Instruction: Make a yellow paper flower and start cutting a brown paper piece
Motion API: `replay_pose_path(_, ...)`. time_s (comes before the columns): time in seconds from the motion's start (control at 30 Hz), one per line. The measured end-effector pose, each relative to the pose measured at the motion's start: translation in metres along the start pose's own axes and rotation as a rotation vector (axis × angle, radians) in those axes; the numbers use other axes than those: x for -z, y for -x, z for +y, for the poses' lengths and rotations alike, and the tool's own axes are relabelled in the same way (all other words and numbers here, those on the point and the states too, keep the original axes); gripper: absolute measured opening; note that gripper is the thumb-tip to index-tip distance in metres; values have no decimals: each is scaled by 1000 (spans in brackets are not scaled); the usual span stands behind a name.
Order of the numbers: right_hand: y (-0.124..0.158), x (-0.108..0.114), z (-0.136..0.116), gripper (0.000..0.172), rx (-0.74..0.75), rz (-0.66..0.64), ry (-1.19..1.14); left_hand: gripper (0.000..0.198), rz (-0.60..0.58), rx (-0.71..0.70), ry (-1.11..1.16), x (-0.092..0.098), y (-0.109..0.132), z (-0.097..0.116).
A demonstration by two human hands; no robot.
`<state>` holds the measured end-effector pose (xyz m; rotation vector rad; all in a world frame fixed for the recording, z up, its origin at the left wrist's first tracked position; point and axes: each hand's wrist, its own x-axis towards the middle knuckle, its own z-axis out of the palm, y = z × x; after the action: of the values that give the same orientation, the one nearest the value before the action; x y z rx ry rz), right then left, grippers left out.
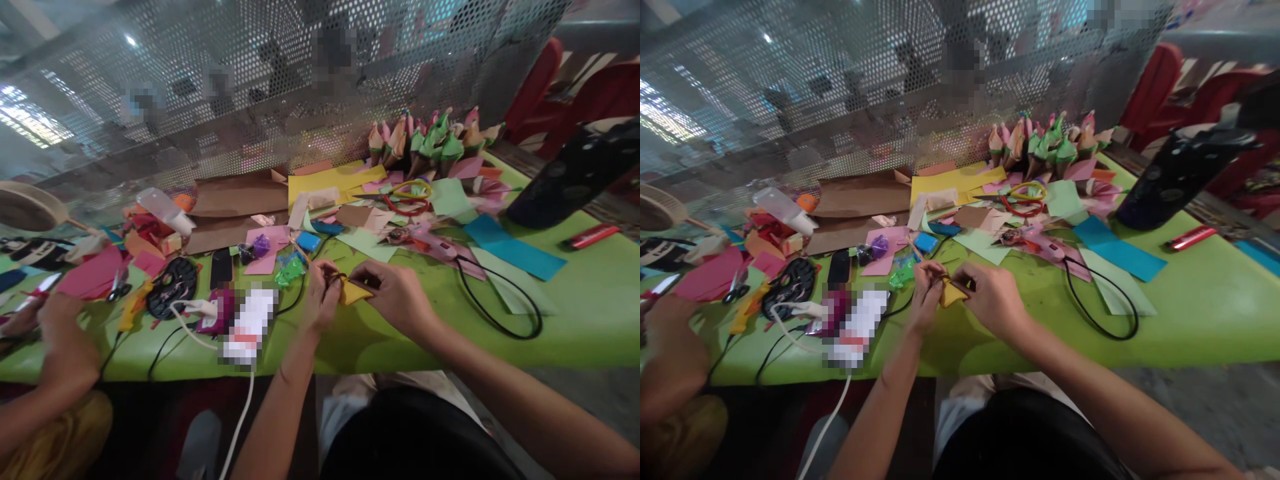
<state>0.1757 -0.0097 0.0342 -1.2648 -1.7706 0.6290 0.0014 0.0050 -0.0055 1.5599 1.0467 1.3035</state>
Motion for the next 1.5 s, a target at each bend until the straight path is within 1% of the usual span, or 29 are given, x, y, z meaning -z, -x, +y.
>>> replay_pose_path(0.17,2,2,0,12,77,-1,119,22,-37,27,18,1,0,-2)
replay_pose_path(0.33,2,6,0,13,110,-73,251,25,-84,46,36,1,0,-4)
replay_pose_path(0.47,0,9,0,16,128,-101,328,22,-75,50,31,1,-1,-4)
replay_pose_path(0.67,-4,12,-5,17,103,-165,420,17,-80,9,-33,0,-1,2)
replay_pose_path(0.8,-6,13,-12,18,66,-195,473,25,-109,-23,-76,0,-1,4)
replay_pose_path(0.9,-8,15,-17,15,20,-230,505,32,-125,-57,-119,0,-2,5)
replay_pose_path(1.0,-9,17,-22,14,-15,-265,526,33,-135,-90,-149,0,-1,4)
replay_pose_path(1.23,-11,17,-27,15,-45,-270,573,18,-144,-138,-167,1,-1,3)
replay_pose_path(1.5,-10,17,-32,12,-60,-250,626,12,-142,-168,-199,1,-3,7)
